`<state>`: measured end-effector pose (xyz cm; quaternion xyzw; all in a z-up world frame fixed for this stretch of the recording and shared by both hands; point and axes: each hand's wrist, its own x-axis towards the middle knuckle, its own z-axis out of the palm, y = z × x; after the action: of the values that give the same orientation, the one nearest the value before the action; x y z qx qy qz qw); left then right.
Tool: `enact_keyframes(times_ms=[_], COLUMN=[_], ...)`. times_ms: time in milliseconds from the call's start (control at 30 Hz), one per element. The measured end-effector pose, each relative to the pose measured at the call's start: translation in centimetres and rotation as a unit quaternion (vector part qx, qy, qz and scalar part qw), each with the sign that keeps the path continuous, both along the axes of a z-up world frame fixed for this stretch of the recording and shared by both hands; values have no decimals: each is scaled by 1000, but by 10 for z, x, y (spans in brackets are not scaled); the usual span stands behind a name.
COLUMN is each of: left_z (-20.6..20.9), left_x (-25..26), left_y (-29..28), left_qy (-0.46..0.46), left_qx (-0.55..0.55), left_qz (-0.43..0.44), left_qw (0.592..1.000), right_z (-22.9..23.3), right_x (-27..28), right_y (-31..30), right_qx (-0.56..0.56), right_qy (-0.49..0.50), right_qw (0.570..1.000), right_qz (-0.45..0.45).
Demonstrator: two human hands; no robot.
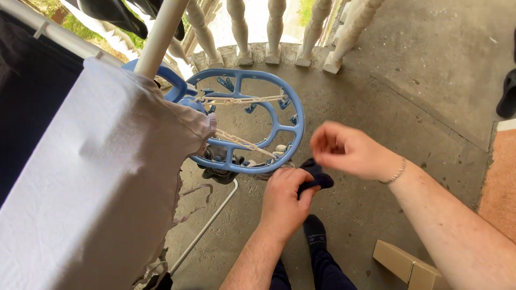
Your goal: The person hangs various items of clothing, including pants, socks, and underwear, on a drying rack. They take items from a laundry basket and place them on the rack's bars and a circular sock drying attachment.
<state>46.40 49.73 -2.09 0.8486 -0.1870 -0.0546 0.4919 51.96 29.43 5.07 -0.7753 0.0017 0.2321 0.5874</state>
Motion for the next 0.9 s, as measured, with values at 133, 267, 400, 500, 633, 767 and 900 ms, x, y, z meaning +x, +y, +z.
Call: enact_keyframes(times_ms=[133, 267, 400, 500, 633, 767, 900], left_z=[12, 0, -5, -13, -22, -35, -40], left_x=[-9, -16, -19, -24, -33, -41, -43], left_y=[-17, -29, -39, -44, -50, -53, -52], left_qy=[22, 76, 171, 199, 253, 275, 252], left_qx=[-2, -39, -148, -231, -281, -313, -331], left_qz=[29, 44, 77, 78, 87, 128, 163], left_qw=[999, 995, 971, 949, 921, 900, 895], right_z=[-34, -53, -27, -1, -2, -11, -6], right_x=[42, 61, 57, 53, 45, 44, 38], right_y=[6, 9, 9, 2, -6, -9, 0], right_qx=[-110, -61, 6, -6, -47, -24, -27], right_qy=[-75, -120, -43, 85, 125, 148, 154], right_qw=[990, 991, 998, 991, 978, 971, 966], right_qz=[-36, -23, 35, 104, 161, 186, 206])
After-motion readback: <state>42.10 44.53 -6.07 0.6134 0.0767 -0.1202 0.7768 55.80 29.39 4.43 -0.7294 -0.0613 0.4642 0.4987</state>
